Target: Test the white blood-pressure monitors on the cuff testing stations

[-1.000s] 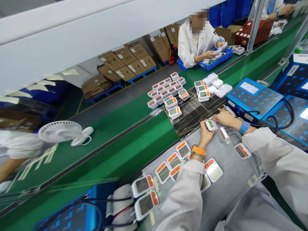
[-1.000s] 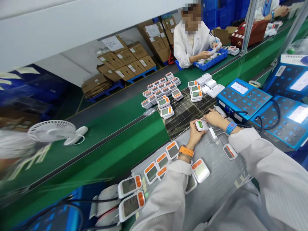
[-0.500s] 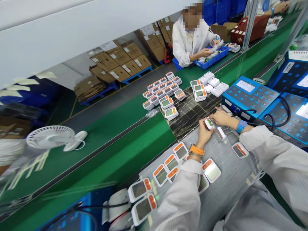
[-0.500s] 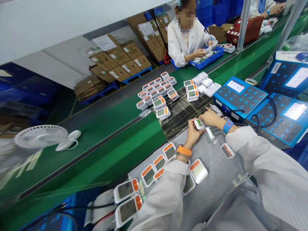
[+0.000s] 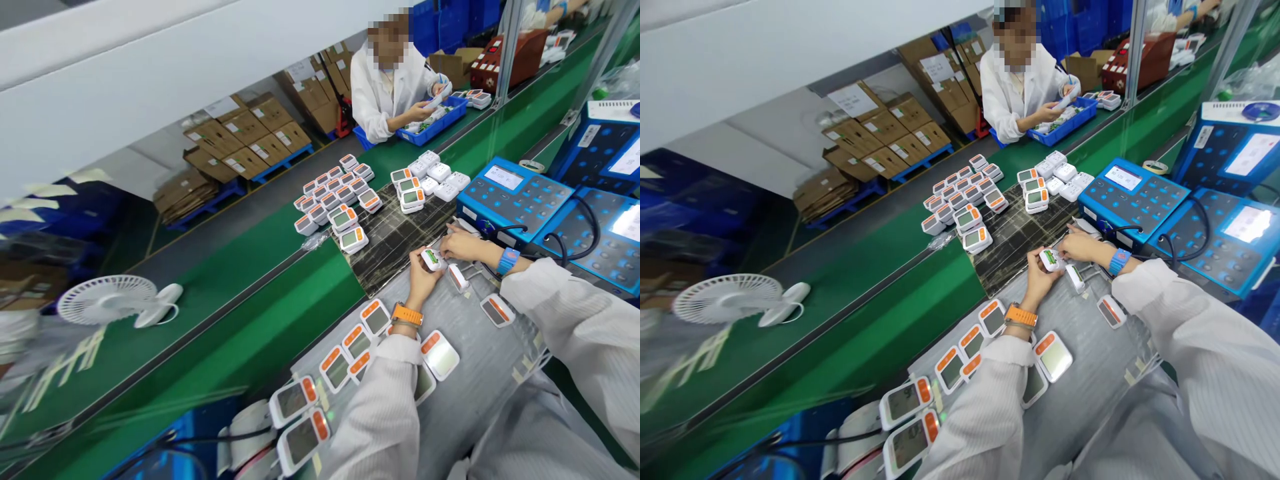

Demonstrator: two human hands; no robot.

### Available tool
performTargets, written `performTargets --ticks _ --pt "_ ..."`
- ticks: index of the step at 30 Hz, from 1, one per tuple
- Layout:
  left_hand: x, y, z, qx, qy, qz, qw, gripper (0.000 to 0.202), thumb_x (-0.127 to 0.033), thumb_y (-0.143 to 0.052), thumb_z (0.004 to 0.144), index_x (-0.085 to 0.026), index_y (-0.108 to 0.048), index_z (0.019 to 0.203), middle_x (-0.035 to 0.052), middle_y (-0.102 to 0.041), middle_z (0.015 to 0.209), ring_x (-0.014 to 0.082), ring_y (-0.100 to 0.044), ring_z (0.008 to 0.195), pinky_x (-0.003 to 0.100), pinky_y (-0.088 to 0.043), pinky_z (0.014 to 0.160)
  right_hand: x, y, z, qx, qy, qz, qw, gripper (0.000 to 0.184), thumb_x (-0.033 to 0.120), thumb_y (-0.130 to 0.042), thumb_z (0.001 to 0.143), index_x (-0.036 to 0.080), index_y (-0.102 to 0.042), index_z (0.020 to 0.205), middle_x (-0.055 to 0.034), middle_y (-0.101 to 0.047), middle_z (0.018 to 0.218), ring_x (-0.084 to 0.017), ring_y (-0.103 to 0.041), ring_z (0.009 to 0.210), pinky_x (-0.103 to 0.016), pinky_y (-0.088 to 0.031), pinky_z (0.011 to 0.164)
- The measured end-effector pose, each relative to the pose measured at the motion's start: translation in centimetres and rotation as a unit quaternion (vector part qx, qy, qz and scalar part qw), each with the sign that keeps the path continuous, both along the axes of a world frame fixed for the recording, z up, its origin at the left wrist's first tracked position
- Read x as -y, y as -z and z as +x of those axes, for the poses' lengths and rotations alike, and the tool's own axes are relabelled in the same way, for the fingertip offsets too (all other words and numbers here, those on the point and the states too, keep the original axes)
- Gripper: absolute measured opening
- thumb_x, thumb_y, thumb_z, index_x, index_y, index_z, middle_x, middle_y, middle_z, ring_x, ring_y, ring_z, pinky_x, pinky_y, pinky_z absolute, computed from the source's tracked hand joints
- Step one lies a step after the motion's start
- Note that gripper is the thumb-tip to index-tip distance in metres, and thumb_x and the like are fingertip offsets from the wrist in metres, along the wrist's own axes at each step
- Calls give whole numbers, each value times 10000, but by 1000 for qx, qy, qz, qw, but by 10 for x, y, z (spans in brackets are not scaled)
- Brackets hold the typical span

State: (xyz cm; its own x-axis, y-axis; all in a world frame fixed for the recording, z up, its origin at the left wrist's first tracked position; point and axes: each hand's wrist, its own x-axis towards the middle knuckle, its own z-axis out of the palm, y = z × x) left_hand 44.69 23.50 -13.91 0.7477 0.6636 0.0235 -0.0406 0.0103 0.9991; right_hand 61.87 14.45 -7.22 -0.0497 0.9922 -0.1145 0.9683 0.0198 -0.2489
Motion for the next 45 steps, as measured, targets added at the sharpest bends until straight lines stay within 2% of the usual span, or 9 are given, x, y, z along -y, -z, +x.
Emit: performTargets --ticks 12,19,23,28,33,35,38,41,45 --pt "2 -2 2 -12 -7 14 1000 795 -25 -851 513 -254 -440 1153 85 -625 1301 224 -655 1175 396 -523 1016 3 -3 -9 31 -12 11 999 200 148 -543 931 181 -740 933 -113 -756 1017 -248 -684 1052 -512 -255 1185" --pt "6 -1 12 0 -10 40 999 766 -25 -830 530 -244 -490 1181 79 -644 1283 233 -657 1153 393 -532 995 2 -10 -12 53 8 -6 999 239 117 -518 921 165 -745 977 -129 -765 1002 -261 -694 1053 -563 -164 1222" --pt "11 -7 18 -7 -33 98 995 755 -29 -819 561 -248 -583 1243 82 -679 1261 272 -651 1143 442 -508 1021 6 -11 -9 71 21 -7 997 285 77 -506 893 146 -756 1012 -167 -759 1123 -293 -620 1244 -582 -154 1233" --pt "12 -13 24 -6 -34 153 988 841 -71 -882 542 -312 -641 1310 80 -633 1427 358 -562 1264 556 -372 1151 18 -15 5 113 67 21 991 440 39 -479 830 147 -749 1160 -155 -640 1420 -324 -491 1406 -575 -295 1208" --pt "14 -11 6 -34 -98 131 986 853 -55 -855 564 -234 -599 1357 148 -529 1507 415 -442 1384 603 -296 1187 52 -41 11 73 110 104 986 432 102 -423 882 150 -772 1132 -129 -668 1385 -272 -578 1339 -426 -452 1147" --pt "22 -9 -9 -67 -118 137 981 666 -29 -816 604 -217 -665 1225 153 -584 1401 416 -467 1343 597 -304 1180 69 -53 3 53 150 126 979 383 190 -442 920 171 -780 1098 -130 -717 1297 -279 -639 1255 -418 -495 1093" --pt "44 -7 -30 -109 -56 158 980 373 -54 -800 654 -232 -700 966 95 -665 1109 373 -560 1198 561 -357 1147 91 -64 -17 27 230 95 968 370 359 -472 953 198 -779 1082 -115 -786 1079 -286 -733 1019 -386 -570 907" --pt "75 -7 -45 -120 19 176 977 323 -94 -837 646 -243 -668 877 64 -666 955 363 -597 1103 556 -383 1106 112 -65 -40 23 261 1 965 377 435 -487 940 217 -768 1069 -101 -797 957 -286 -753 868 -369 -572 769" --pt "121 -14 -58 -120 40 228 965 309 -105 -835 677 -221 -663 906 102 -677 977 378 -597 1101 552 -406 1061 151 -57 -61 68 299 -41 951 367 457 -492 923 225 -755 1030 -133 -790 973 -314 -755 876 -401 -577 763"
